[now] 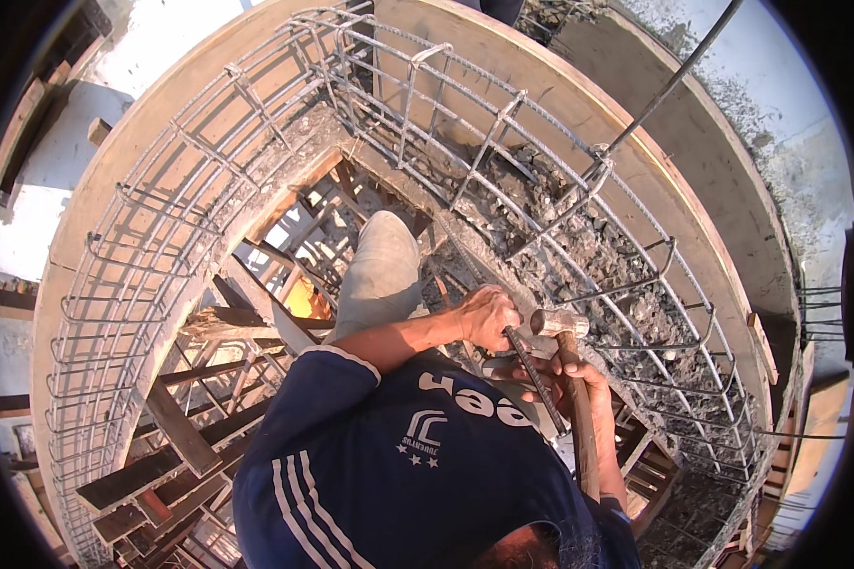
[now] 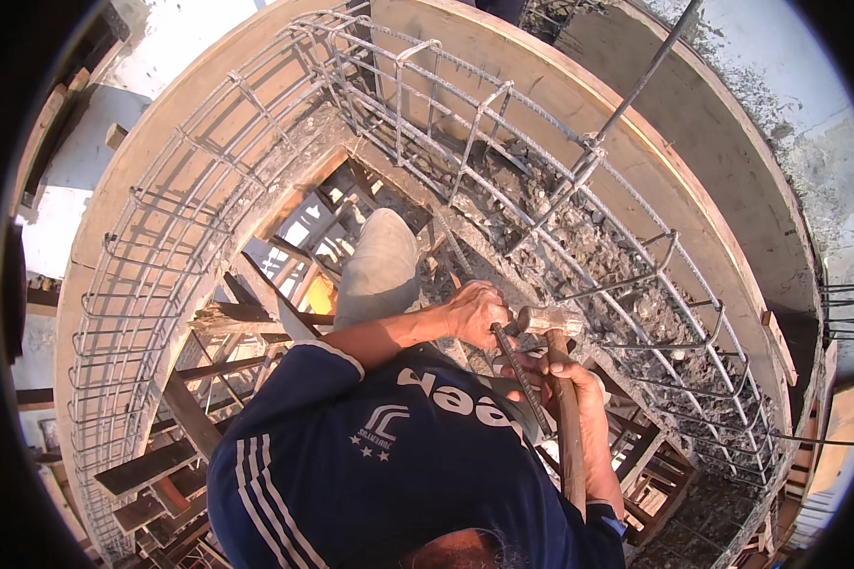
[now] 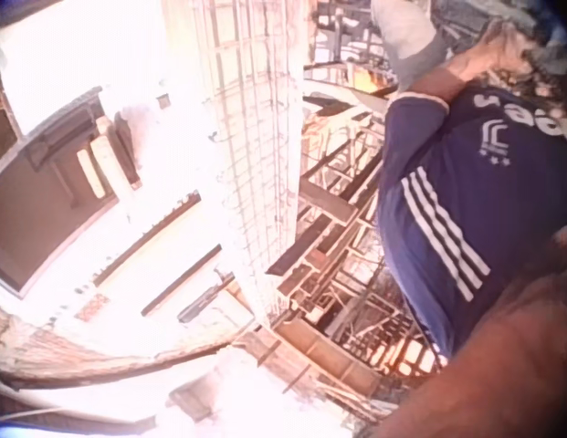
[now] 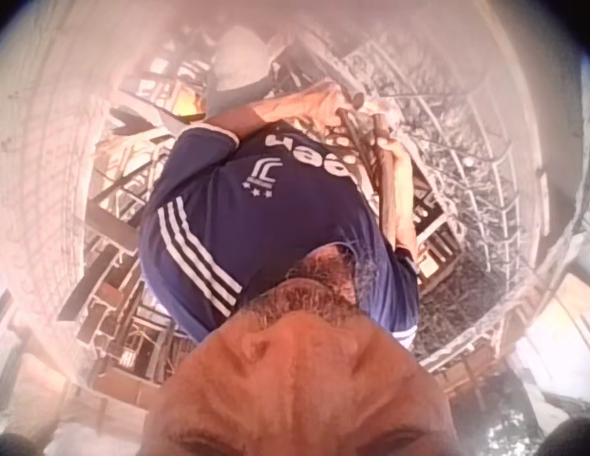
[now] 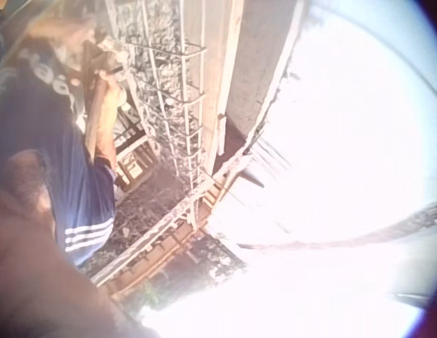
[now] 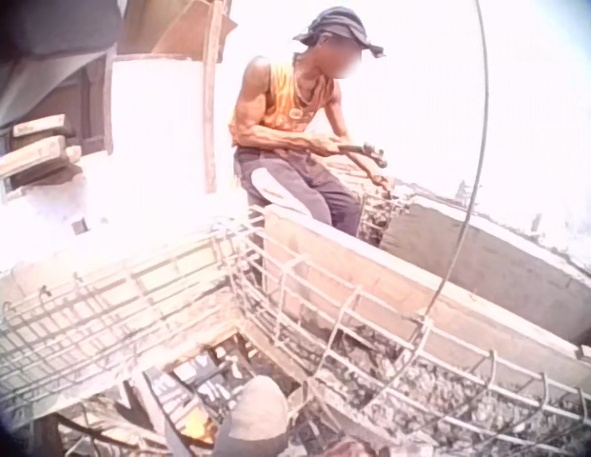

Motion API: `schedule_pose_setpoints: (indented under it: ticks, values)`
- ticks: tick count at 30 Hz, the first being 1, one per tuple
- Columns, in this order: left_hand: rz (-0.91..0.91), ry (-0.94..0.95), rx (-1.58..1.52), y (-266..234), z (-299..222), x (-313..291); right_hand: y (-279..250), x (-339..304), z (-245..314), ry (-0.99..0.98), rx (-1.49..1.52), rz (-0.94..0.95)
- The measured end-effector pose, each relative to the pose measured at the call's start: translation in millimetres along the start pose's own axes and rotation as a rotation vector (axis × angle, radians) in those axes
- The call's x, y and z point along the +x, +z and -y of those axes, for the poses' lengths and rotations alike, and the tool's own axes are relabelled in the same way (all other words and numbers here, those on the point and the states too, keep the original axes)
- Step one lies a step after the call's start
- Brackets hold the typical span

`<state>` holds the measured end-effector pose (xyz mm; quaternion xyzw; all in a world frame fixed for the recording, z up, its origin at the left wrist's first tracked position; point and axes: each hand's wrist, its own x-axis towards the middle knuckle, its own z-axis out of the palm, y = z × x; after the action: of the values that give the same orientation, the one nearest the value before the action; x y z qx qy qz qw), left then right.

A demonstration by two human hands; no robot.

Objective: The person uses a hammer to strike a metal rod, driving it into a concrete-filled rebar structure.

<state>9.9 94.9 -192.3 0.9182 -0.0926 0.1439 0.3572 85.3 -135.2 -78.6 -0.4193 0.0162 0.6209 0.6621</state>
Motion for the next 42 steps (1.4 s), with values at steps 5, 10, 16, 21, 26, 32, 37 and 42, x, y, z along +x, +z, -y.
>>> schedule_pose_setpoints:
  ticks: [5, 10, 16, 21, 26, 32, 37, 42]
  values:
    - [-0.438, 0.082, 0.021, -49, 26, -7, -52, -13, -6, -0.078, -0.228, -0.324]
    - [-0.573, 0.124, 0.008, -85, 3, 11, -33, -23, -11, -0.245, -0.27, -0.26]
    - [-0.838, 0.212, -0.061, -92, 37, 44, 16, -28, -5, -0.314, -0.546, -0.286]
    - [-0.95, 0.06, -0.271, -102, 21, 46, 43, -38, 0, -0.423, -0.62, -0.302]
    - [-0.884, 0.089, -0.231, -124, 48, 35, 88, -34, 16, -0.589, -0.702, -0.219]
    - [-0.887, 0.037, -0.689, -218, 94, 33, 151, -47, 45, -1.079, -0.775, -0.085]
    - [-0.737, 0.129, -0.549, -251, 72, 34, 182, -51, 83, -1.245, -1.083, -0.027]
    - [-0.743, 0.122, -0.598, -257, 64, 31, 261, -76, 130, -1.66, -0.898, 0.086]
